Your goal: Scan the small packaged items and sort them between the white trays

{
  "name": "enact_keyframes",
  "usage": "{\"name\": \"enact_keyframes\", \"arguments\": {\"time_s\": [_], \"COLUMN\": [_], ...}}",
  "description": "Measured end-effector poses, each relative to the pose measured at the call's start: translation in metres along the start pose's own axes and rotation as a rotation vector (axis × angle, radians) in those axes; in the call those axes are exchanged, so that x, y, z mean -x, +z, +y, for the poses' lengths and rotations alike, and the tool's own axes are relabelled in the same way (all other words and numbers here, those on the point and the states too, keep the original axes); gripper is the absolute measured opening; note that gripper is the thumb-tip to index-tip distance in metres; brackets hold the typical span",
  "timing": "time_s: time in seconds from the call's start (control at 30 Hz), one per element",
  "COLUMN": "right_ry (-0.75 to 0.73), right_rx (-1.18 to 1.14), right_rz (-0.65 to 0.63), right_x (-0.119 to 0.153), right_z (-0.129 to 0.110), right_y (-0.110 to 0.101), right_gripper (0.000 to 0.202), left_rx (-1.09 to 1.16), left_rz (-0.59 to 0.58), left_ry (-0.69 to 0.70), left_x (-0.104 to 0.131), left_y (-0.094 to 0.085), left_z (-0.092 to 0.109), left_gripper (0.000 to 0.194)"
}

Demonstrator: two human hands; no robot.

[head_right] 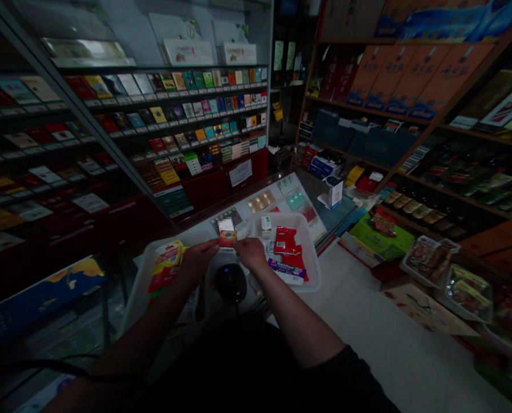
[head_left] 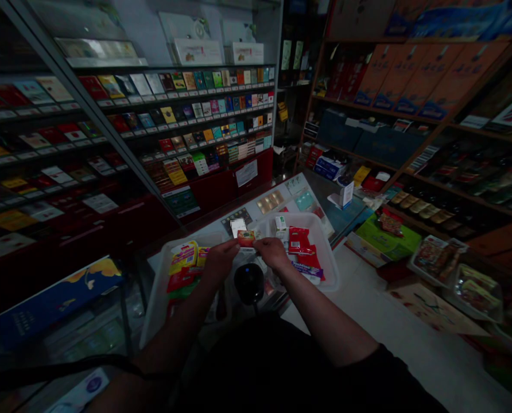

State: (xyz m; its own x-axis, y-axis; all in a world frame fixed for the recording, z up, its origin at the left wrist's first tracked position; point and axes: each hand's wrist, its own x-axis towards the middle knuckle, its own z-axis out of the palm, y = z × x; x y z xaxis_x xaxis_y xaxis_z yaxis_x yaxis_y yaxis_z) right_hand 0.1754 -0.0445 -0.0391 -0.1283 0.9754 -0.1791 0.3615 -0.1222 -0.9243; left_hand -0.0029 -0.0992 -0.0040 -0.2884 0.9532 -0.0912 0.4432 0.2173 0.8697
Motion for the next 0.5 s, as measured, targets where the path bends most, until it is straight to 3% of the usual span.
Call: {"name": "enact_keyframes", "arguments": {"time_s": [0.27, 0.5], "right_ry": [0.012, -0.009], "right_rx": [0.11, 0.206], "right_rz": [0.008, -0.058], "right_x": [-0.006, -0.004], "right_z": [0.014, 0.01], "right_y": [0.013, 0.016], "right_gripper": [0.037, 0.037], "left_rx": [-0.142, -0.238], "left_rz": [-0.074, -0.055], "left_ry": [0.127, 0.079], "left_x": [-0.012, -0.013], "left_y": [0.007, 0.008], "left_z": [-0.029, -0.041], "left_gripper": [0.034, 0.035]}}
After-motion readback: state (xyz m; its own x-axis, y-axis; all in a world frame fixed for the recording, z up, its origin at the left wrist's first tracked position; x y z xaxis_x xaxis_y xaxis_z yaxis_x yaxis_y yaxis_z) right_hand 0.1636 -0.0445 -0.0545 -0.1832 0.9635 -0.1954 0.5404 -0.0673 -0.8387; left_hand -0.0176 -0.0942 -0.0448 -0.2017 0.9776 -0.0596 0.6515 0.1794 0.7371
